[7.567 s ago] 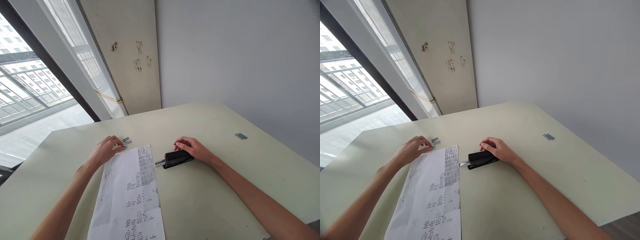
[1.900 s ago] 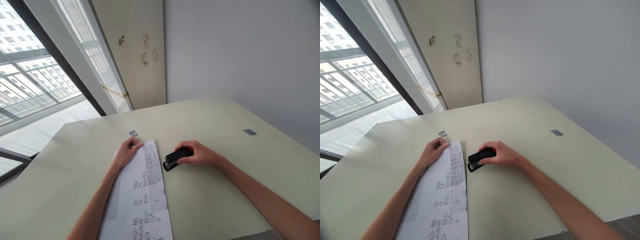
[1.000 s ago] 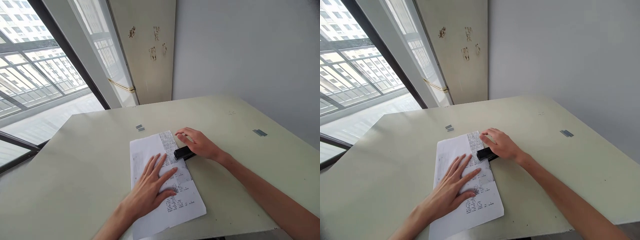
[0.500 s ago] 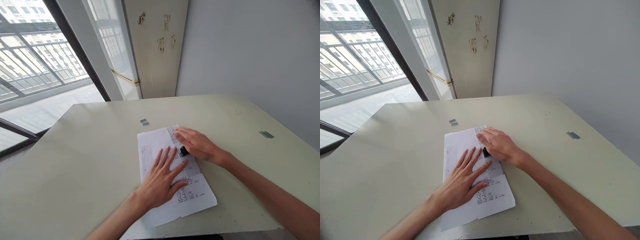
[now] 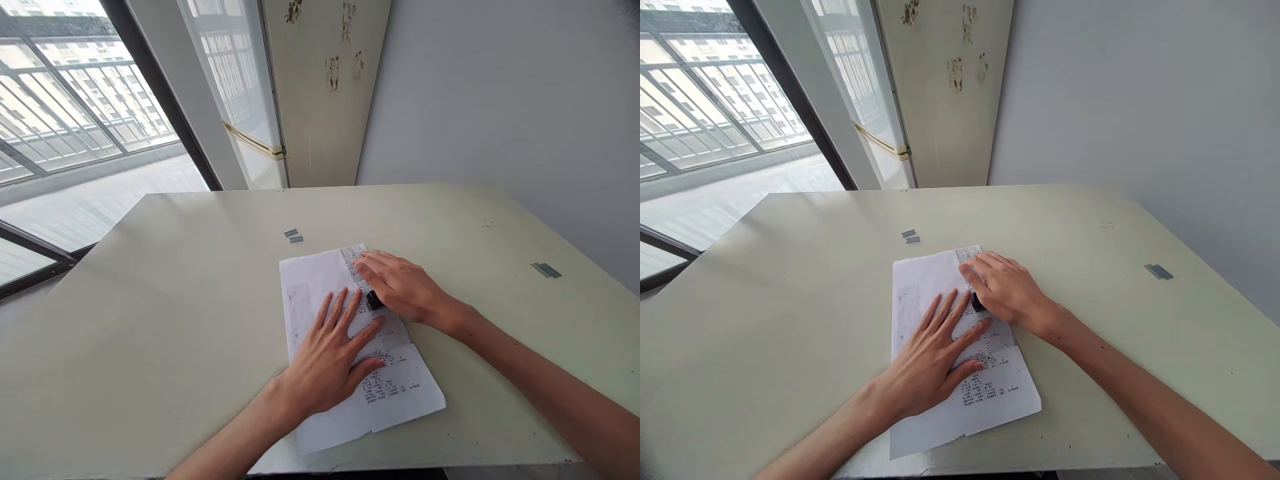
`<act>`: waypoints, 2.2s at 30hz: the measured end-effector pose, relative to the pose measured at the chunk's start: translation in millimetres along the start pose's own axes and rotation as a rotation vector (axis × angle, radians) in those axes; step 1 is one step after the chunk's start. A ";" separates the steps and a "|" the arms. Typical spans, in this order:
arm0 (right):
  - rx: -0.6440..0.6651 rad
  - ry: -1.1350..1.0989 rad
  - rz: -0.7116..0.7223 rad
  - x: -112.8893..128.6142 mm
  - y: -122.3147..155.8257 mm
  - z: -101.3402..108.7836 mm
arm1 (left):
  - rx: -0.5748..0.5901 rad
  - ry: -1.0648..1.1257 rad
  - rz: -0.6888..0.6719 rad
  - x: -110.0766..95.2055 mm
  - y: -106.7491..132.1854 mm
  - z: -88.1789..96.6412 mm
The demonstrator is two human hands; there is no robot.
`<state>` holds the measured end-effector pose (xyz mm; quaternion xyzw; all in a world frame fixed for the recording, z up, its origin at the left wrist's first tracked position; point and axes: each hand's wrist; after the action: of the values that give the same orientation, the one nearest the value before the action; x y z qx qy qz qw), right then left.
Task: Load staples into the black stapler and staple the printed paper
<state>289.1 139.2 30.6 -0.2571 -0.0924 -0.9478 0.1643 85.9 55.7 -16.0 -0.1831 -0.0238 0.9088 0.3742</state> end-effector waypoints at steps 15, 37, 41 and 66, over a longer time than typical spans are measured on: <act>-0.070 0.132 -0.015 1.0 -1.8 -11.2 | 0.023 0.014 0.018 -1.1 0.1 -0.7; -0.204 -0.069 0.084 -7.2 8.7 -8.0 | 0.058 0.000 0.010 5.9 7.2 14.2; -0.171 -0.132 0.388 -31.0 27.8 -5.0 | 0.099 -0.017 -0.005 22.0 20.7 29.8; -0.180 -0.405 0.190 -91.8 42.3 -0.2 | -0.020 -0.235 0.437 99.5 105.5 65.1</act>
<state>378.9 124.0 -13.2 -0.4632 -0.0142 -0.8615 0.2074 -72.7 54.5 -5.8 -0.0807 -0.0361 0.9829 0.1614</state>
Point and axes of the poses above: each hand's wrist, its own y-axis away from the middle knuckle, its own z-axis out of the back of the hand, x = y × z, and after that the axes turned 2 degrees about -y, right-handed
